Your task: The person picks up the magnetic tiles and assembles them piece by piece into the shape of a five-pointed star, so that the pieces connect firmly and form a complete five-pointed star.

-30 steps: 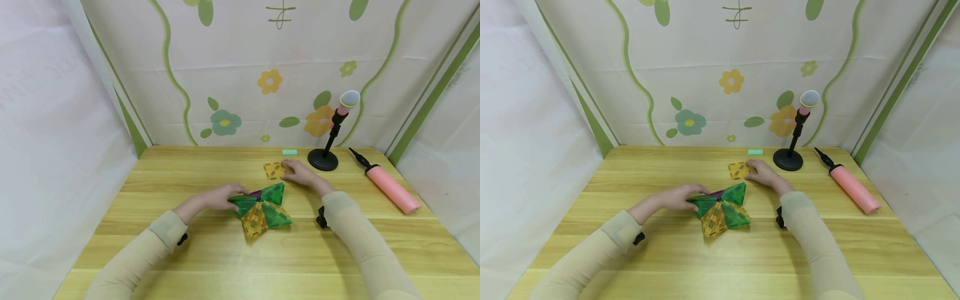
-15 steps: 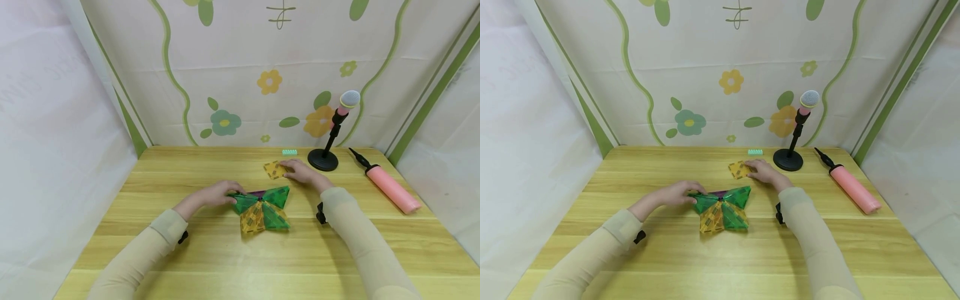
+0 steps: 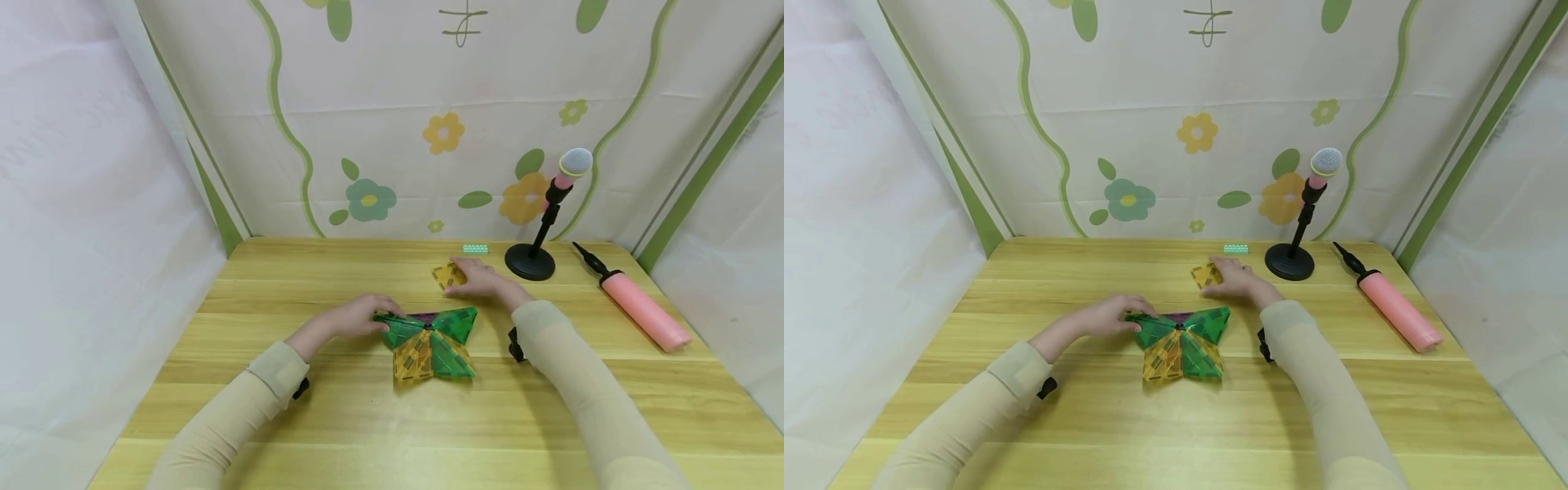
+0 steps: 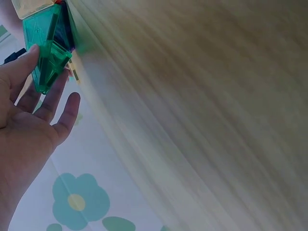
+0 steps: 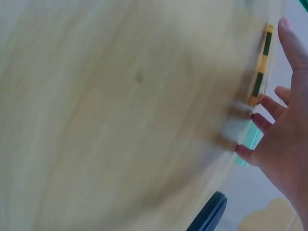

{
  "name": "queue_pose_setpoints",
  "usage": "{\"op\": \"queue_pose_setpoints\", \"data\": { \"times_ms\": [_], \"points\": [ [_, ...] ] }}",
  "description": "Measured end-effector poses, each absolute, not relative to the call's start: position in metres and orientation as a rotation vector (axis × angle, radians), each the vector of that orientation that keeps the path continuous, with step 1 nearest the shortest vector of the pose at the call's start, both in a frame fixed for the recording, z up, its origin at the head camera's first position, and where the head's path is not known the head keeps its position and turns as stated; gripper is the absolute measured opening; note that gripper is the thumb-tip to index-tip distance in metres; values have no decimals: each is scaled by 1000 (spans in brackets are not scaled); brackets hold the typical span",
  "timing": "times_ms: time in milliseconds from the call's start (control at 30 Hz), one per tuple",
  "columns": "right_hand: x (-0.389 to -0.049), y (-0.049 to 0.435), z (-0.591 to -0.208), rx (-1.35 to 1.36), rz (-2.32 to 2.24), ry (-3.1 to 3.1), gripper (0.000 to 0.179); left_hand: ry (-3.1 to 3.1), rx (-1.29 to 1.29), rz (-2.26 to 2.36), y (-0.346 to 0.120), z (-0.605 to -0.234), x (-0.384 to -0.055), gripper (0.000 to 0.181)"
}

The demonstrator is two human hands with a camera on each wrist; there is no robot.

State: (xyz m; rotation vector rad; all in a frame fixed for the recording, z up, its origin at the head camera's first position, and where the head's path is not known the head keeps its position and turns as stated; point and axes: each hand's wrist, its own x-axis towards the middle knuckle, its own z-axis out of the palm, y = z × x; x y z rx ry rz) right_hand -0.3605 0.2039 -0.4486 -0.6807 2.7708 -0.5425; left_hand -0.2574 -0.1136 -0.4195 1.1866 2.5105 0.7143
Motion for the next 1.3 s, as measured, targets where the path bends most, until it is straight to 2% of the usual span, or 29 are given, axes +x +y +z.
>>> {"op": "queue_pose_setpoints", "data": {
  "times_ms": [300, 600, 833, 1100, 1300],
  "points": [
    [-357, 193, -451, -689, -445, 2889, 86, 2528, 1171, 696, -112, -418, -255, 37],
    [-358, 194, -450, -735, -588, 2892, 85, 2506, 1148, 738, -110, -415, -259, 34],
    [-352, 183, -431, -874, -662, 2877, 83, 2569, 938, 968, -107, -407, -272, 39],
    [-330, 161, -408, -1083, -641, 2842, 84, 2617, 562, 1293, -96, -400, -285, 40],
    [-312, 151, -401, -1265, -639, 2798, 86, 2455, 477, 1420, -84, -396, -286, 39]
  ]
}}
